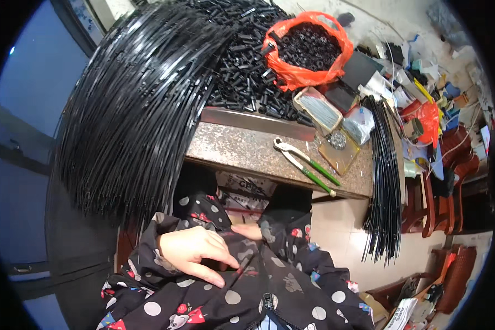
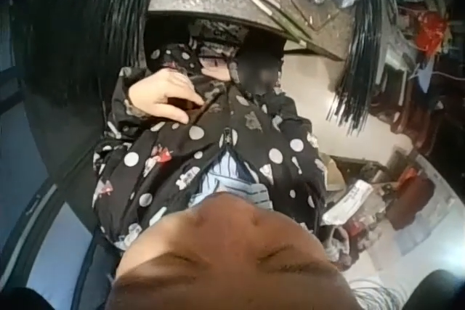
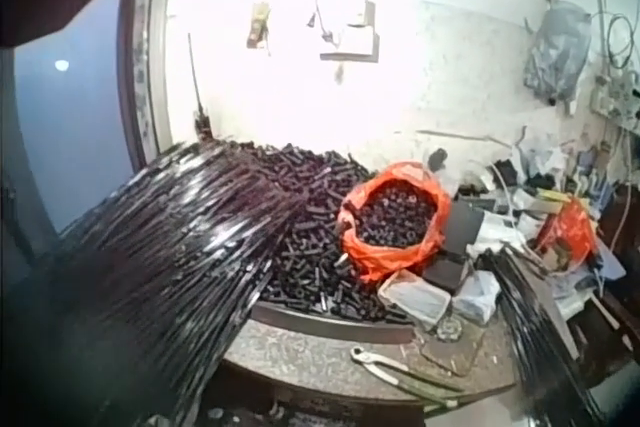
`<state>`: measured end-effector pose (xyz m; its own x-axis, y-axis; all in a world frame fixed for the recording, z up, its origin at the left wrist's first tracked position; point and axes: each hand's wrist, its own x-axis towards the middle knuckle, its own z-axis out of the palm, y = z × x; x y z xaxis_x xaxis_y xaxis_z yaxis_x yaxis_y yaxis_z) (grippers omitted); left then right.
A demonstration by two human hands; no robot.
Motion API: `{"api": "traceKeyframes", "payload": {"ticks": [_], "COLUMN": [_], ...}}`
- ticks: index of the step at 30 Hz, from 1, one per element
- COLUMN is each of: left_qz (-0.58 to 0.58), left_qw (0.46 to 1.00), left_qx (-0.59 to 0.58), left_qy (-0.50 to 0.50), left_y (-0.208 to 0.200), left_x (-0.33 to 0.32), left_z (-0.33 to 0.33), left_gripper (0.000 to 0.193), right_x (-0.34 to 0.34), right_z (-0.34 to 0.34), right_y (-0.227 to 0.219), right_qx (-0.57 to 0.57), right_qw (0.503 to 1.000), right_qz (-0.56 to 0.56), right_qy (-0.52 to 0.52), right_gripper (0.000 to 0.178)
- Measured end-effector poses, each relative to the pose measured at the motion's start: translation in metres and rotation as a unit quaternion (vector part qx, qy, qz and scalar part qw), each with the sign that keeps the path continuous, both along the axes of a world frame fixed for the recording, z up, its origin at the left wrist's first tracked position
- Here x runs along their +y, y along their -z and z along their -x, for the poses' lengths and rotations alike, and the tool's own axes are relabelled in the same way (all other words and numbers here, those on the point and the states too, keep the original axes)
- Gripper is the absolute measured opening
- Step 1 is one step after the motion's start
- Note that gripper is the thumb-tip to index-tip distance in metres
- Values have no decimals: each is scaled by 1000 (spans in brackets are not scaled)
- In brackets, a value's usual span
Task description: Manually attaching and tightening connectors on bundles of black cables using pliers.
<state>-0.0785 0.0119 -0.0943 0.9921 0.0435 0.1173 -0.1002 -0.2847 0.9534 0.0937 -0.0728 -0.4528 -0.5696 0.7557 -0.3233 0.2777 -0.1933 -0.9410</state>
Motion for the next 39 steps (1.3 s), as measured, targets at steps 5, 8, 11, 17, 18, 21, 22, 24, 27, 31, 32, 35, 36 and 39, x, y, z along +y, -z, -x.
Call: {"api": "traceKeyframes", "payload": {"ticks": [5, 8, 11, 17, 18, 21, 22, 24, 27, 31, 32, 35, 36, 39], "left_qz": [-15, -21, -39, -178, -265, -522, -544, -492, -479, -469, -452, -377, -351, -349], "left_qw": [994, 990, 968, 880, 828, 628, 586, 541, 519, 560, 556, 583, 579, 600], "left_qx": [64, 77, 153, 108, 107, 220, 283, 408, 420, 312, 294, 269, 292, 347], "left_qy": [-85, -117, -193, -426, -482, -534, -529, -546, -570, -607, -633, -667, -676, -631], "left_y": [-24, -51, -103, -131, -146, -87, -76, -87, -71, -64, -58, -72, -73, -77], "left_x": [-9, -17, -13, 54, 53, 118, 136, 135, 150, 158, 170, 186, 181, 174], "left_z": [63, 98, 124, 140, 155, 160, 148, 132, 131, 169, 164, 167, 160, 175], "left_gripper": [39, 39, 38, 24, 22, 31, 34, 31, 23, 23, 24, 25, 26, 27], "right_x": [13, 27, 30, -13, -18, -51, -64, -78, -115, -62, -56, -33, -26, -5], "right_z": [24, 47, 51, -7, -5, -36, -47, -63, -67, -53, -51, -35, -30, -15], "right_y": [-21, -60, -101, -185, -206, -259, -276, -309, -387, -442, -443, -445, -446, -450], "right_qx": [-23, -31, -41, -78, -63, -83, -94, -84, -95, 42, 41, 69, 79, 120], "right_qw": [998, 995, 991, 966, 967, 942, 929, 917, 891, 928, 932, 939, 938, 919], "right_qz": [-50, -84, -106, -123, -130, -135, -134, -131, -124, -271, -285, -320, -331, -375], "right_qy": [21, 40, 78, 213, 210, 295, 331, 367, 426, 250, 221, 106, 71, -33], "right_gripper": [38, 39, 40, 42, 42, 43, 43, 43, 44, 17, 17, 15, 15, 13]}}
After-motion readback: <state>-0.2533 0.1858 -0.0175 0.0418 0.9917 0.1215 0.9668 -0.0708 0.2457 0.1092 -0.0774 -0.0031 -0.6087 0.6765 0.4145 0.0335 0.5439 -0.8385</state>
